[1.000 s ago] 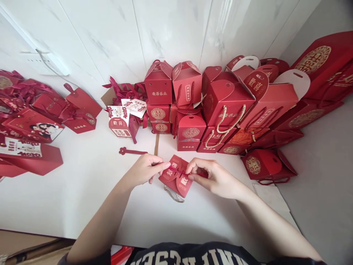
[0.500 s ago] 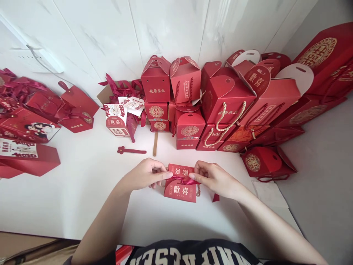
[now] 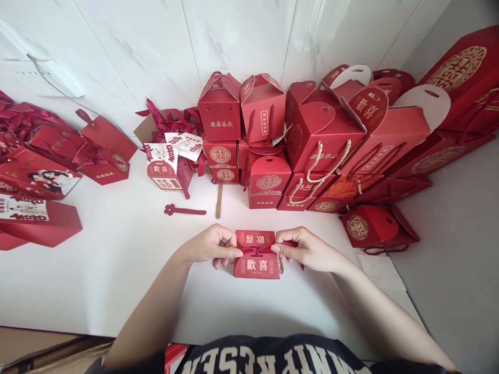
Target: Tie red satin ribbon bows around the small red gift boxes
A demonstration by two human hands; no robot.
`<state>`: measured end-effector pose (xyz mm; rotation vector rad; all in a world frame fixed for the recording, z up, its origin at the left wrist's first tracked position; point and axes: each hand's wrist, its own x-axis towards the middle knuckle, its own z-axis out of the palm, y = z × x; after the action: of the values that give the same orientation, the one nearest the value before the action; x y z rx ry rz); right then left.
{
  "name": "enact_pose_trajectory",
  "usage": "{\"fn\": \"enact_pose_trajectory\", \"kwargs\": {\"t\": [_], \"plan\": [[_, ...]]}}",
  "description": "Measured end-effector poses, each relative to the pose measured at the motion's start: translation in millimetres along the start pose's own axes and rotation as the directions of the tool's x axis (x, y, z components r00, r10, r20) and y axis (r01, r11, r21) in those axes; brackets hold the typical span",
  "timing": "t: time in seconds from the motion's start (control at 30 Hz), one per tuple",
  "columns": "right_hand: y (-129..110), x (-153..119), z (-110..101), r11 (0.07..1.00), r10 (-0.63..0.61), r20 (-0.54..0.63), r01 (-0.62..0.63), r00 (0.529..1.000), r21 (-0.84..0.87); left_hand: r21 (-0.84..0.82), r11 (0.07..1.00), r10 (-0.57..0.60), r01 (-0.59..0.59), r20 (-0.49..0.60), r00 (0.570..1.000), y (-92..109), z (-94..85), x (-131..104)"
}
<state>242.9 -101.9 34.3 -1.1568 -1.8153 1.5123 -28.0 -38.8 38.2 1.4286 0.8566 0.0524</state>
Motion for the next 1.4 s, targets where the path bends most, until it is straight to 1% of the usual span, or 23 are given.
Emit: {"fn": "enact_pose_trajectory", "kwargs": {"t": [0.17,0.3,0.4,0.5,0.6,0.67,0.73,0.8,0.97,1.17,1.2,1.23,1.27,1.3,1.33,1.37,1.4], "plan": [[9,6,-3,1.0,-0.006,0.015,0.006,1.0,0.023,0.003,0.999,0.037,-0.037,0.018,0.999,-6,-2.7,2],[18,10,-7,0.998,0.004,0.042,-0.007,0.999,0.07,0.033,0.999,0.036,-0.036,0.018,0.999,-7,-5.9,2],[20,11,-9,0.996,0.009,0.066,-0.014,0.998,0.083,0.03,0.999,0.021,-0.023,0.044,0.999,-7,-8.6,2],[17,12,-9,1.0,-0.003,0.048,0.001,0.999,0.029,0.021,1.0,0.017,-0.018,0.039,0.999,-8,-9.4,2],[11,11,-5,0.996,-0.022,-0.06,0.017,0.998,-0.091,0.043,0.999,0.035,-0.033,-0.033,0.999,-9,-7.4,3],[9,11,-2,0.984,-0.078,-0.122,0.057,0.989,-0.169,0.066,0.997,0.055,-0.051,-0.062,0.997,-10,-5.4,5],[8,11,1,0.971,-0.14,-0.147,0.106,0.979,-0.215,0.075,0.995,0.072,-0.067,-0.064,0.995,-11,-3.8,6],[8,11,2,0.962,-0.176,-0.155,0.136,0.972,-0.237,0.073,0.995,0.08,-0.075,-0.063,0.995,-11,-2.9,6],[9,10,-1,0.945,-0.203,-0.132,0.159,0.97,-0.286,0.081,0.993,0.097,-0.091,-0.071,0.993,-10,-4.4,4],[9,8,-4,0.949,-0.152,-0.121,0.111,0.981,-0.296,0.068,0.994,0.093,-0.087,-0.089,0.992,-9,-5.3,4],[7,7,-4,0.945,-0.144,-0.123,0.099,0.982,-0.312,0.082,0.993,0.096,-0.088,-0.099,0.99,-7,-4.1,4],[5,7,-4,0.941,-0.132,-0.126,0.085,0.983,-0.328,0.112,0.99,0.106,-0.091,-0.134,0.985,-5,-2.3,4],[3,7,-3,0.938,-0.117,-0.13,0.066,0.985,-0.34,0.165,0.981,0.137,-0.103,-0.207,0.969,-3,0.2,3],[1,7,-2,0.938,-0.096,-0.136,0.044,0.986,-0.344,0.24,0.963,0.199,-0.126,-0.311,0.929,1,3.5,2],[-1,6,0,0.94,-0.075,-0.145,0.021,0.987,-0.341,0.33,0.931,0.289,-0.153,-0.415,0.863,4,7.4,1],[-2,6,2,0.943,-0.055,-0.156,0.0,0.986,-0.333,0.425,0.888,0.389,-0.176,-0.489,0.78,8,12.1,0],[-3,6,4,0.945,-0.04,-0.166,-0.016,0.985,-0.327,0.513,0.837,0.479,-0.191,-0.519,0.708,11,17.5,-1]]}}
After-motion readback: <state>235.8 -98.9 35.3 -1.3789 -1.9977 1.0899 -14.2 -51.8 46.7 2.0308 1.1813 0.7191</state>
